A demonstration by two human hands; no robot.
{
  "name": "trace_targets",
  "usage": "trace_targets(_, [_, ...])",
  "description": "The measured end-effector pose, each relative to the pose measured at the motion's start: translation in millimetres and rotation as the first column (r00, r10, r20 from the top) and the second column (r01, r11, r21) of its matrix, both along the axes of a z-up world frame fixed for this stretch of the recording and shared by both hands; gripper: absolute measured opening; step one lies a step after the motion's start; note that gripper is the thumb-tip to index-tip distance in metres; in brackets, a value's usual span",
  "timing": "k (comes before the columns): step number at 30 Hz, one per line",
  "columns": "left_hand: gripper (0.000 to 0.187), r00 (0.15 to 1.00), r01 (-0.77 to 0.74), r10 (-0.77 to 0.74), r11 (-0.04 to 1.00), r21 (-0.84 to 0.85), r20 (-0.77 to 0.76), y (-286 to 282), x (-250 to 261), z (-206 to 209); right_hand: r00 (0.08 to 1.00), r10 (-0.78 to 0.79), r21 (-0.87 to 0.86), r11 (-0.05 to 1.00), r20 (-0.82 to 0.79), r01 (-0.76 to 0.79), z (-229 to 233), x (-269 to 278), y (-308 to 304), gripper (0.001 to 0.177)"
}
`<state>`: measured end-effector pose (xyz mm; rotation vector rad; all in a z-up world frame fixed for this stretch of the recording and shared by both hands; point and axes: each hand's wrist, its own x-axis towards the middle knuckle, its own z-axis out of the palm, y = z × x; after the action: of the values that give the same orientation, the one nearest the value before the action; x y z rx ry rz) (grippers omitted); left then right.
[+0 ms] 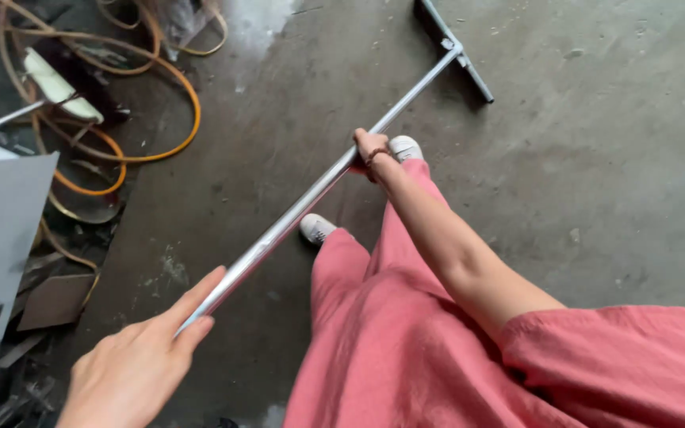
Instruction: Cleaning a concrete floor using a squeegee and then gathering a hose.
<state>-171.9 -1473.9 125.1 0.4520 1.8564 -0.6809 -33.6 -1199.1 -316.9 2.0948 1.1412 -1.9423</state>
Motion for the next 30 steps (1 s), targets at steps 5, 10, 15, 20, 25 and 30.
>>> trace_targets(5, [0.068,0.995,-0.059,0.061,0.998,-0.034,0.074,-180.2,-56.7,1.2,0.982,-0.073,-0.198,0.980,-0.172,0.038,21.0,-50.0,-149.1,0.035])
trace_targets(10, [0.063,0.984,-0.152,0.141,0.983,0.098,0.110,-333.5,-72.5,-30.4,0.925,-0.125,-0.440,0.896,-0.358,-0.050,35.3,-67.9,-219.4,0.033])
trace_targets(15, [0.070,0.953,-0.254,0.209,0.946,0.203,0.221,-304.4,-58.7,-50.2,0.932,-0.035,-0.257,0.964,-0.362,-0.063,20.7,-59.2,-179.7,0.030])
trace_targets(20, [0.061,0.980,-0.192,0.200,0.942,0.274,0.001,-86.3,6.0,-31.1,0.925,-0.121,-0.121,0.989,-0.359,0.083,-26.2,-48.3,-3.0,0.021])
trace_targets(25, [0.055,0.977,-0.175,0.212,0.799,0.576,0.003,89.4,36.1,-90.8,0.867,-0.313,-0.152,0.949,-0.386,0.275,-44.9,-57.8,193.6,0.029])
trace_targets(30, [0.059,0.963,-0.106,0.257,0.636,0.764,-0.080,235.9,71.6,-173.7,0.913,-0.117,0.091,0.982,-0.390,0.165,-69.0,-63.3,311.0,0.060])
